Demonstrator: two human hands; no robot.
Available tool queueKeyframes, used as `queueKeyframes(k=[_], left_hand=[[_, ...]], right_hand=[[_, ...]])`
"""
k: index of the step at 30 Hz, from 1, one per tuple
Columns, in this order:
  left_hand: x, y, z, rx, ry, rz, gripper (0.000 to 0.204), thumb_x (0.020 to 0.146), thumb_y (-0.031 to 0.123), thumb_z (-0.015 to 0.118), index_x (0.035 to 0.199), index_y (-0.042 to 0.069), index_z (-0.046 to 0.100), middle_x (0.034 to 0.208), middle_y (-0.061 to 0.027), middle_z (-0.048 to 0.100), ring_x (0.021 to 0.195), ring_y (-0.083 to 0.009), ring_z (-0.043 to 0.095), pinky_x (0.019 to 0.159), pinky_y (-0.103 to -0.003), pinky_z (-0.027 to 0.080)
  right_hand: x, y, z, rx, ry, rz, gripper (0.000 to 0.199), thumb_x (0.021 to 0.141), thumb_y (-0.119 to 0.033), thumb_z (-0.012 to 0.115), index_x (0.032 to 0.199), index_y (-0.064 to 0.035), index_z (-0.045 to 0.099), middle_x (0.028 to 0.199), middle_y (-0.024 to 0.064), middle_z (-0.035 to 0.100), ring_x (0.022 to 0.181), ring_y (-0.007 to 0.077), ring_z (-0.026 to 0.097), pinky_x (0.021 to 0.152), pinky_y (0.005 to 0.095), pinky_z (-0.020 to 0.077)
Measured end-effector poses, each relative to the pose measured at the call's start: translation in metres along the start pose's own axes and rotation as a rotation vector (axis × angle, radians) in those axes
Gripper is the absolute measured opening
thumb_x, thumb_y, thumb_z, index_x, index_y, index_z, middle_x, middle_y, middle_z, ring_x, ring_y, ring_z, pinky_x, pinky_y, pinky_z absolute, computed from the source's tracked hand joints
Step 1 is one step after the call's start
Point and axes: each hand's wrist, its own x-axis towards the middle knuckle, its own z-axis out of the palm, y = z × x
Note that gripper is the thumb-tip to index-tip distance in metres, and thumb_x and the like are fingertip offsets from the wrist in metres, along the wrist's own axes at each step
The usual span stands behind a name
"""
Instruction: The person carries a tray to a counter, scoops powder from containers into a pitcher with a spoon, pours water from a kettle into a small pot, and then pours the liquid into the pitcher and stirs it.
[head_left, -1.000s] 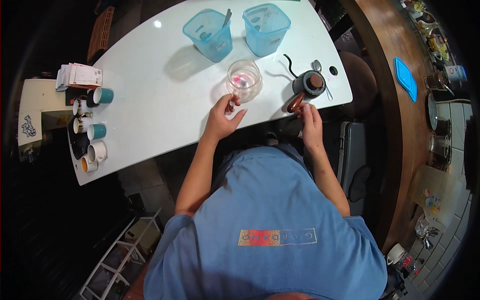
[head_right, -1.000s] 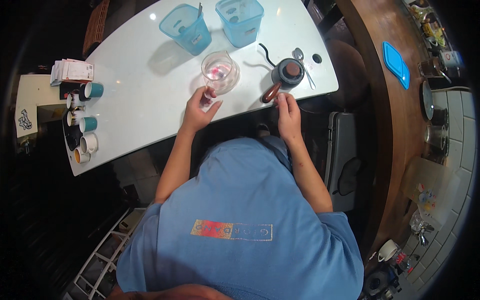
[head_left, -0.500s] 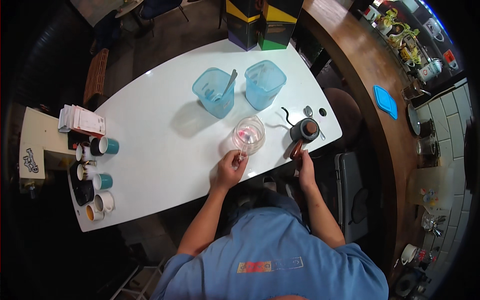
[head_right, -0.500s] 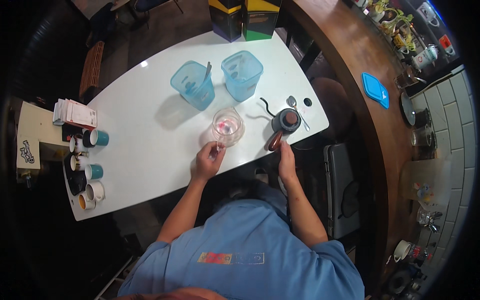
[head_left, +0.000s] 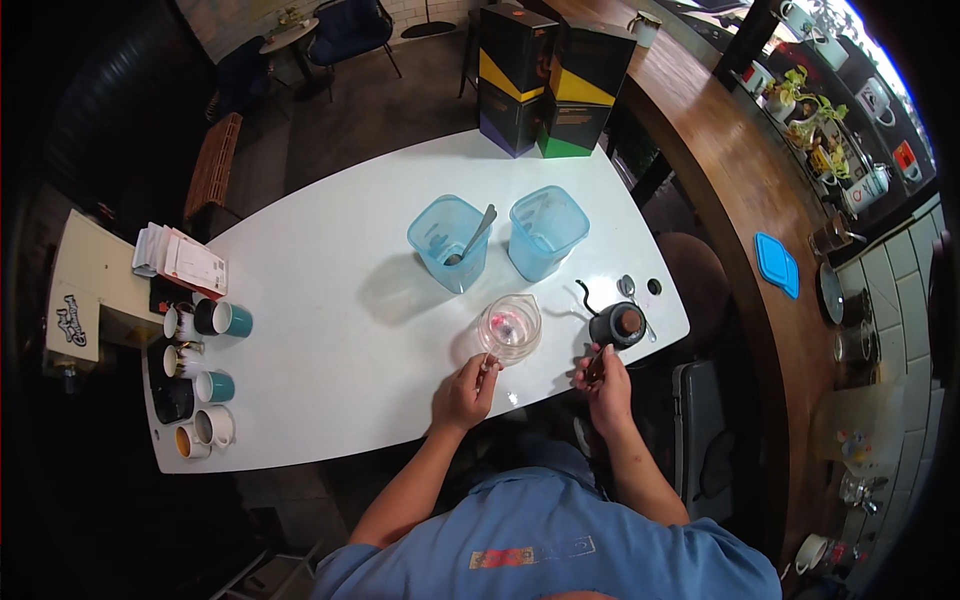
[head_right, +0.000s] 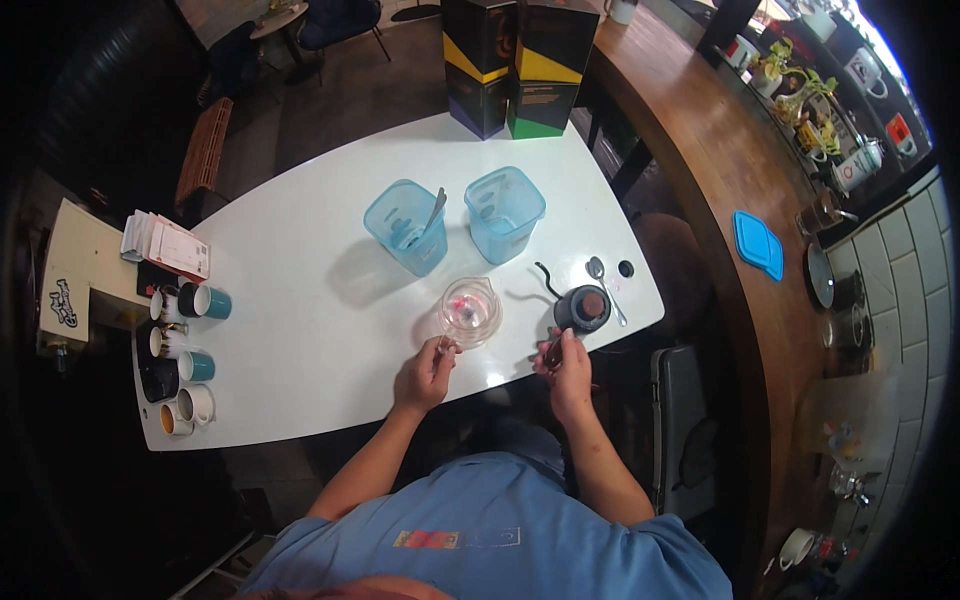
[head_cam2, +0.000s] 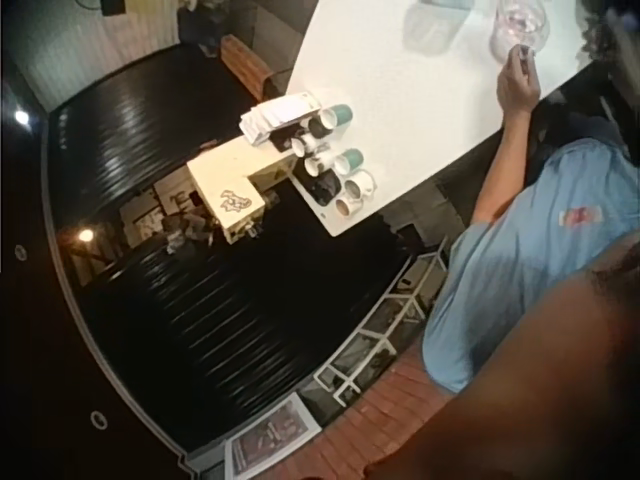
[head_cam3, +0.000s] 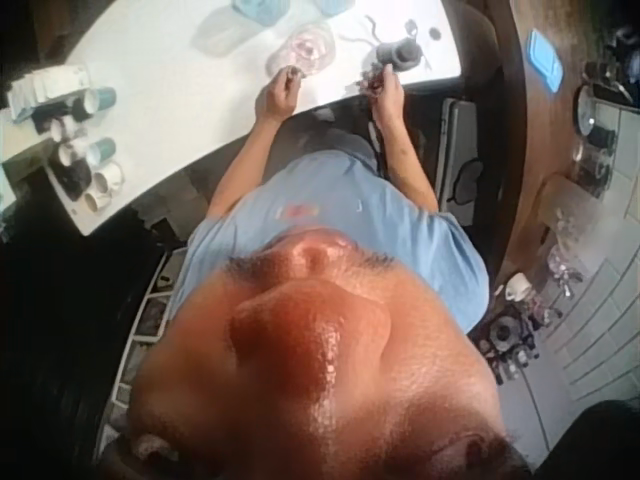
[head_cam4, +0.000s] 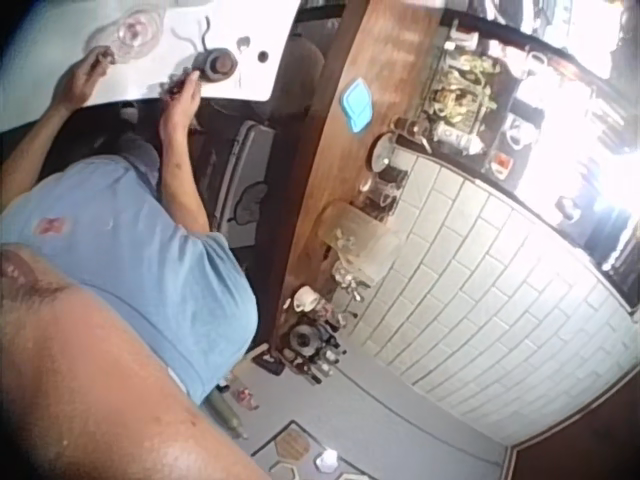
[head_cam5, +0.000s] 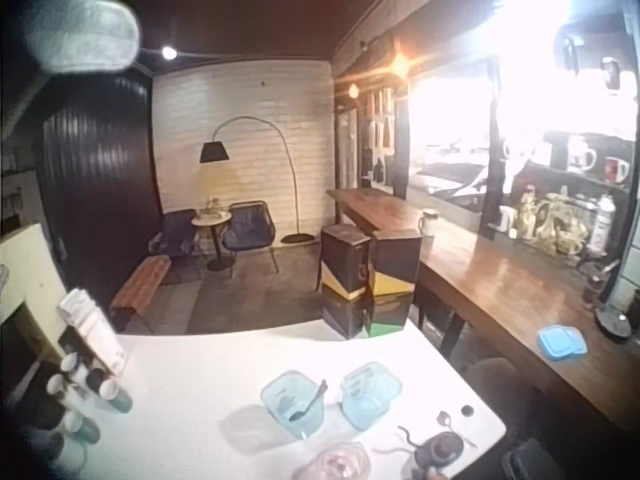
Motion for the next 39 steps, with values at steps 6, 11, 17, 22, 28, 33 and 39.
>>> queueKeyframes(k=[6,11,17,22,28,33,39], left_hand=[[-0.002,-0.030,0.010,-0.175,0.024,0.057,0.019,0.098,0.006,0.044,0.115,0.000,0.046,0.101,-0.0109,0.057,0.070,-0.0141,0.059,0.065,-0.027,0.050],[-0.001,-0.033,0.015,-0.121,0.099,0.207,0.021,0.096,-0.002,0.041,0.117,-0.002,0.041,0.114,-0.0142,0.044,0.069,-0.0133,0.053,0.063,-0.026,0.048],[0.005,-0.026,0.016,-0.064,0.153,0.230,0.019,0.095,-0.003,0.042,0.114,-0.004,0.043,0.109,-0.0131,0.044,0.068,-0.0131,0.053,0.061,-0.026,0.048],[0.006,-0.020,0.016,-0.029,0.200,0.142,0.016,0.097,0.000,0.041,0.110,-0.006,0.047,0.105,-0.0129,0.046,0.064,-0.0135,0.053,0.060,-0.026,0.047],[0.003,-0.015,0.015,-0.052,0.211,0.089,0.020,0.098,0.005,0.041,0.111,-0.007,0.051,0.107,-0.0159,0.050,0.063,-0.0164,0.057,0.061,-0.030,0.048],[0.003,-0.014,0.012,-0.033,0.177,0.084,0.022,0.097,0.006,0.043,0.115,-0.006,0.051,0.107,-0.0151,0.053,0.064,-0.0182,0.057,0.062,-0.030,0.048],[0.004,-0.011,0.010,0.006,0.126,0.101,0.023,0.099,0.007,0.042,0.115,-0.006,0.053,0.103,-0.0119,0.054,0.067,-0.0138,0.055,0.064,-0.026,0.046]], right_hand=[[0.004,0.013,0.011,0.110,-0.028,-0.063,0.019,0.102,-0.031,0.044,0.102,-0.0117,0.044,0.070,-0.0019,0.040,0.057,0.0082,0.038,0.052,0.0234,0.0349],[0.012,0.011,-0.013,0.011,-0.062,-0.163,0.016,0.102,-0.023,0.043,0.093,-0.0100,0.040,0.072,-0.0022,0.039,0.057,0.0055,0.034,0.049,0.0217,0.0297],[0.008,-0.016,-0.023,-0.083,-0.032,-0.189,0.015,0.101,-0.021,0.045,0.091,-0.0092,0.043,0.067,-0.0034,0.038,0.053,0.0047,0.035,0.046,0.0216,0.0308],[0.002,-0.050,-0.018,-0.088,-0.020,-0.216,0.021,0.100,-0.026,0.047,0.096,-0.0062,0.050,0.060,-0.0046,0.036,0.047,0.0038,0.030,0.042,0.0214,0.0258],[0.000,-0.080,-0.015,-0.098,-0.094,-0.207,0.021,0.100,-0.027,0.047,0.095,-0.0068,0.051,0.057,-0.0067,0.032,0.043,0.0013,0.025,0.040,0.0198,0.0188],[-0.004,-0.095,-0.005,-0.165,-0.151,-0.205,0.022,0.099,-0.026,0.047,0.097,-0.0046,0.052,0.057,-0.0070,0.033,0.044,0.0011,0.024,0.040,0.0199,0.0183],[-0.009,-0.098,-0.005,-0.203,-0.233,-0.197,0.023,0.099,-0.025,0.048,0.100,-0.0027,0.053,0.058,-0.0069,0.034,0.045,0.0011,0.026,0.041,0.0196,0.0204]])
